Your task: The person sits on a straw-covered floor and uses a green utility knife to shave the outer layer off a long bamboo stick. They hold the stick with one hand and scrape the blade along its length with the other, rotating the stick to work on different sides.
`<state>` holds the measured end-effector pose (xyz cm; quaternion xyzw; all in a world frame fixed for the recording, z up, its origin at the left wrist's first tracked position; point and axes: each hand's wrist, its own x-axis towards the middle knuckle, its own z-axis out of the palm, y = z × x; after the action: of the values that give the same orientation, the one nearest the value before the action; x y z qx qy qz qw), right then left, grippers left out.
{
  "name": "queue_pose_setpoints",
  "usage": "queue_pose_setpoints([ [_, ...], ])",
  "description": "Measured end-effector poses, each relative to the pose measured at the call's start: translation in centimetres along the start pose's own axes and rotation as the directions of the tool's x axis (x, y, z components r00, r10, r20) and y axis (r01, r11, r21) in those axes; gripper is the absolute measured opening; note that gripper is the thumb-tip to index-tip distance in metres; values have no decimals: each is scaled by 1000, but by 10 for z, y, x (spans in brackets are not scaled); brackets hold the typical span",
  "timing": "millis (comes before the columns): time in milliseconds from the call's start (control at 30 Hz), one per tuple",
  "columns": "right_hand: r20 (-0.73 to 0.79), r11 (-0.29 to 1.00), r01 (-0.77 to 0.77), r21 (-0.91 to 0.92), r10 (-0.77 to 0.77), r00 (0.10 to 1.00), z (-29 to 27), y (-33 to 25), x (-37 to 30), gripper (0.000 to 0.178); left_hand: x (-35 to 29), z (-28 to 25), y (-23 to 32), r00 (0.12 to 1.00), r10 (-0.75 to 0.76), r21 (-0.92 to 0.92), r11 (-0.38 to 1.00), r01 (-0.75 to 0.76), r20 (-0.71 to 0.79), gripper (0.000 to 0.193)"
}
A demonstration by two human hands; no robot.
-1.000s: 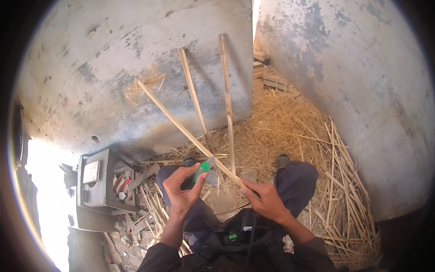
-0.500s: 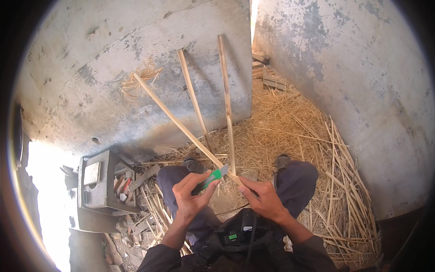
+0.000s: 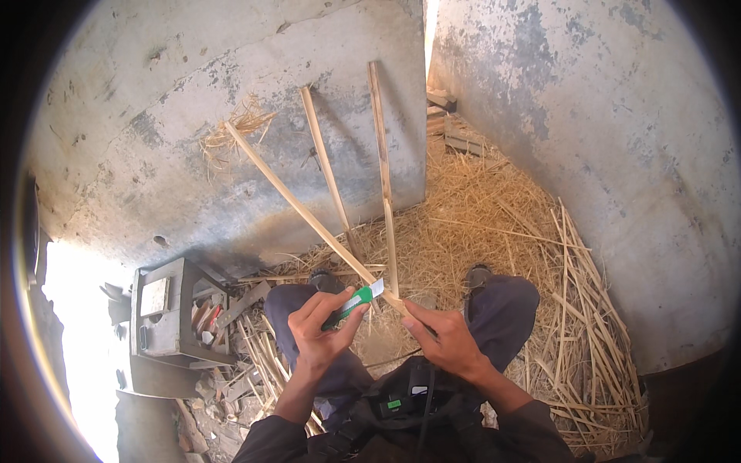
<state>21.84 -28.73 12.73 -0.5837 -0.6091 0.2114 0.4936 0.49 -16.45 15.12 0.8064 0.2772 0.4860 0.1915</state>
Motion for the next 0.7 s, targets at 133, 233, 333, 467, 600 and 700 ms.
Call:
queue_pose_setpoints([
  [133,37,999,-42,3,42,998,0,-4,0,38,-1,-1,-10,992,-22,71,997,31,-127,26],
  [233,66,997,-70,25,69,995,4,2,-19,38,22,-25,-51,920,-148,140,967,211,-364,23],
  [333,106,985,-167,37,162,981,4,3,-33,38,29,-41,-58,917,-206,166,947,275,-343,24],
  [467,129,976,-217,-19,218,967,-7,-1,-21,39,17,-33,-49,963,-77,160,980,121,-257,26],
  [600,114,982,-188,32,183,976,-11,-6,-17,39,11,-27,-38,972,-119,79,987,137,-201,26],
  [700,131,980,-198,34,192,973,-12,-8,-16,38,11,-23,-27,984,-102,53,992,111,-143,28],
])
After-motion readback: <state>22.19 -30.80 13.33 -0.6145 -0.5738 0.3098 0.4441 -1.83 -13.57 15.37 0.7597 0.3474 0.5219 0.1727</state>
